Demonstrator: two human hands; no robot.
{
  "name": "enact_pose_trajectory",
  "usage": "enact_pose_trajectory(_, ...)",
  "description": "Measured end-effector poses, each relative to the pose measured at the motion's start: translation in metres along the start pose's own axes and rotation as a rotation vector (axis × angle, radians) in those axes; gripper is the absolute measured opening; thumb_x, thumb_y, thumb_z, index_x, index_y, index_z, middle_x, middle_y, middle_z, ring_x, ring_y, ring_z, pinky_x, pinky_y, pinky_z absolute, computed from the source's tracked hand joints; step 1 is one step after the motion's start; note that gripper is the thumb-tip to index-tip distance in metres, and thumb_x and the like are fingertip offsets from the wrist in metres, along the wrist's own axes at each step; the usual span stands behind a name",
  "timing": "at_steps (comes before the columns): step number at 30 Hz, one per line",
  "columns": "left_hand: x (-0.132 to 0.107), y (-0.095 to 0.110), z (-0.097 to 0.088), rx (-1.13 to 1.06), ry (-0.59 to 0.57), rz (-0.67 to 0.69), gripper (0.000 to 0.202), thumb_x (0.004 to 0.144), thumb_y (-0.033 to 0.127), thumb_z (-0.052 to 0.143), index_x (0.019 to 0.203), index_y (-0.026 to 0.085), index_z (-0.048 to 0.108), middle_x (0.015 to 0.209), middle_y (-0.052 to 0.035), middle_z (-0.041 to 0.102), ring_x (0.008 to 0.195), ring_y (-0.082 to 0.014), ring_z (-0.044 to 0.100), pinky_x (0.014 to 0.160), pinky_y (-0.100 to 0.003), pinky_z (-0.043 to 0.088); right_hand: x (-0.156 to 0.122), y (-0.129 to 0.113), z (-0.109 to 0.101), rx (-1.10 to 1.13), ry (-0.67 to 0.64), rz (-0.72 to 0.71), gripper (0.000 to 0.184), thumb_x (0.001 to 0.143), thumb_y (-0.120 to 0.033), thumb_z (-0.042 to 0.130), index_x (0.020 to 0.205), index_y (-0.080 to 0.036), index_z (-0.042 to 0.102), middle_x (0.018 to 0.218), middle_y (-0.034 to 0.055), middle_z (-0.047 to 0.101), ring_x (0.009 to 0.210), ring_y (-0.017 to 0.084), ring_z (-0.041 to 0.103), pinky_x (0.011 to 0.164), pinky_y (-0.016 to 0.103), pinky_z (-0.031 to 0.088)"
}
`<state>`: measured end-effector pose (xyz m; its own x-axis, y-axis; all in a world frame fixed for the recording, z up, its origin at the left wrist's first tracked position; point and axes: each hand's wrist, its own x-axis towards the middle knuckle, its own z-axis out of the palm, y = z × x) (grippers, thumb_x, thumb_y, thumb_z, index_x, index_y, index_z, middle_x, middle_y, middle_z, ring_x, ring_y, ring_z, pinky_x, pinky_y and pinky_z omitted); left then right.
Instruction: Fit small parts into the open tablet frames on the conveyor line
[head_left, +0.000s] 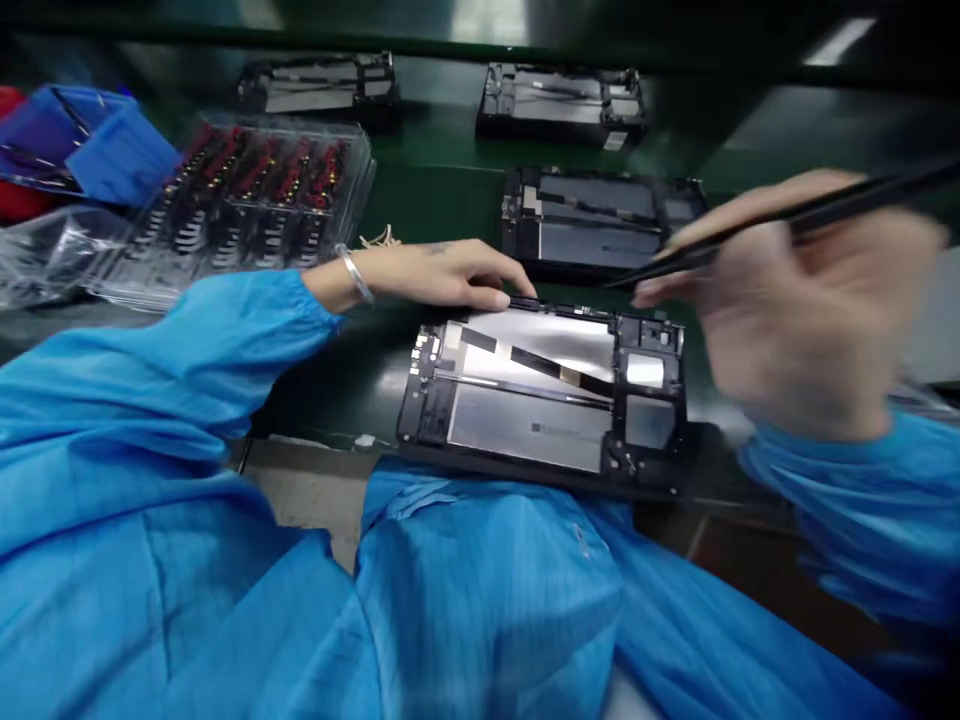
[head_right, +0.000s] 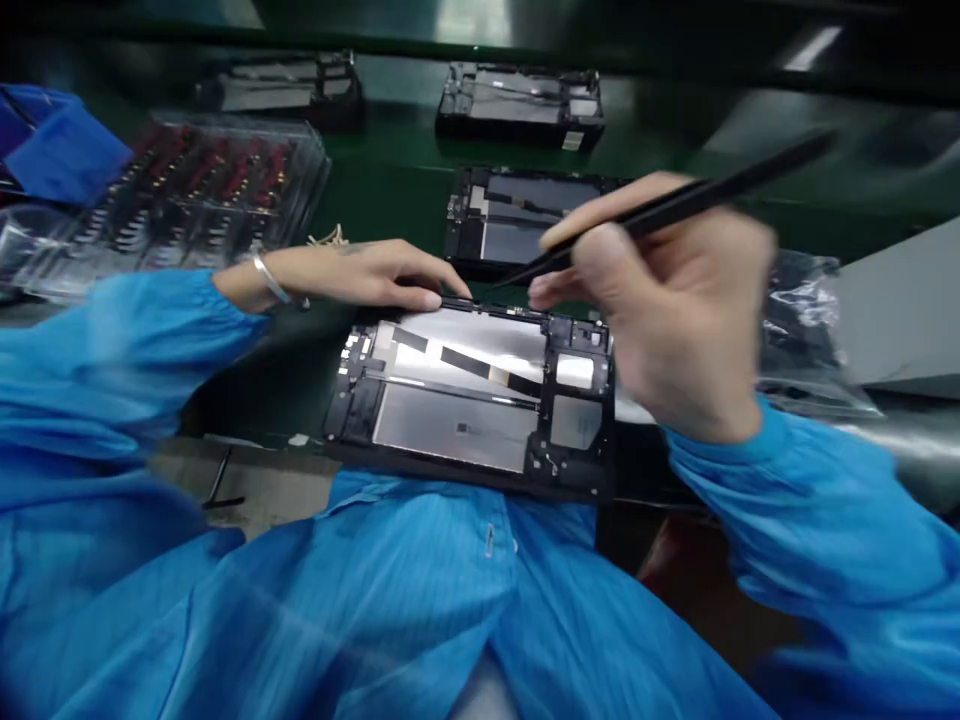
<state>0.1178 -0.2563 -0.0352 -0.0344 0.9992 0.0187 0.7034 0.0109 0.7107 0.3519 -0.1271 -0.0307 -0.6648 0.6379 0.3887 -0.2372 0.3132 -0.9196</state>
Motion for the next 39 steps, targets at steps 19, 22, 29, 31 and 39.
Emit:
enact_pose_trajectory(19, -0.008, -0.040, 0.014, -0.110, -0.158, 0.077, 0.031, 0.100, 0.028, 0.058, 0.127, 0.028, 0.073, 0.129, -0.0009, 0.072, 0.119, -0.0200, 0.066, 0.101, -0.026, 0.045, 0.010, 0.031, 0.008, -0.560, -0.251, 0.065, 0.017, 0.098, -0.040, 0.070, 0.097, -0.025, 0.078, 0.093, 0.0002, 0.076, 0.081, 0.019, 0.073, 0.069, 0.031, 0.056)
enact_pose_trajectory(22, -0.007, -0.040, 0.014, -0.089, -0.159, 0.087, 0.032, 0.100, 0.029, 0.057, 0.128, 0.027, 0.072, 0.129, -0.0006, 0.073, 0.118, -0.0198, 0.067, 0.101, -0.026, 0.045, 0.010, 0.031, 0.008, -0.584, -0.248, 0.055, 0.020, 0.098, -0.044, 0.070, 0.098, -0.025, 0.078, 0.094, 0.0007, 0.076, 0.081, 0.019, 0.072, 0.066, 0.030, 0.055)
enact_pose_trajectory(29, -0.006, -0.039, 0.014, -0.093, -0.161, 0.058, 0.032, 0.098, 0.028, 0.057, 0.126, 0.027, 0.073, 0.128, -0.0010, 0.073, 0.118, -0.0205, 0.067, 0.102, -0.027, 0.047, 0.011, 0.029, 0.010, -0.576, -0.271, 0.074, 0.024, 0.096, -0.048, 0.072, 0.099, -0.025, 0.078, 0.095, 0.0027, 0.076, 0.085, 0.022, 0.073, 0.067, 0.032, 0.058)
enact_pose_trajectory(31, -0.006, -0.038, 0.014, -0.101, -0.160, 0.056, 0.031, 0.098, 0.027, 0.058, 0.125, 0.027, 0.074, 0.127, -0.0009, 0.074, 0.117, -0.0202, 0.068, 0.101, -0.027, 0.047, 0.011, 0.029, 0.010, -0.527, -0.269, 0.100, 0.026, 0.095, -0.050, 0.073, 0.099, -0.025, 0.078, 0.095, 0.0030, 0.075, 0.085, 0.022, 0.074, 0.068, 0.032, 0.060)
enact_pose_trajectory(39, -0.006, -0.038, 0.014, -0.110, -0.151, 0.081, 0.031, 0.099, 0.026, 0.059, 0.125, 0.027, 0.074, 0.124, -0.0009, 0.075, 0.113, -0.0198, 0.069, 0.097, -0.026, 0.047, 0.012, 0.029, 0.008, -0.548, -0.280, 0.066, 0.023, 0.097, -0.046, 0.071, 0.098, -0.024, 0.077, 0.095, 0.0024, 0.076, 0.084, 0.020, 0.072, 0.068, 0.030, 0.057)
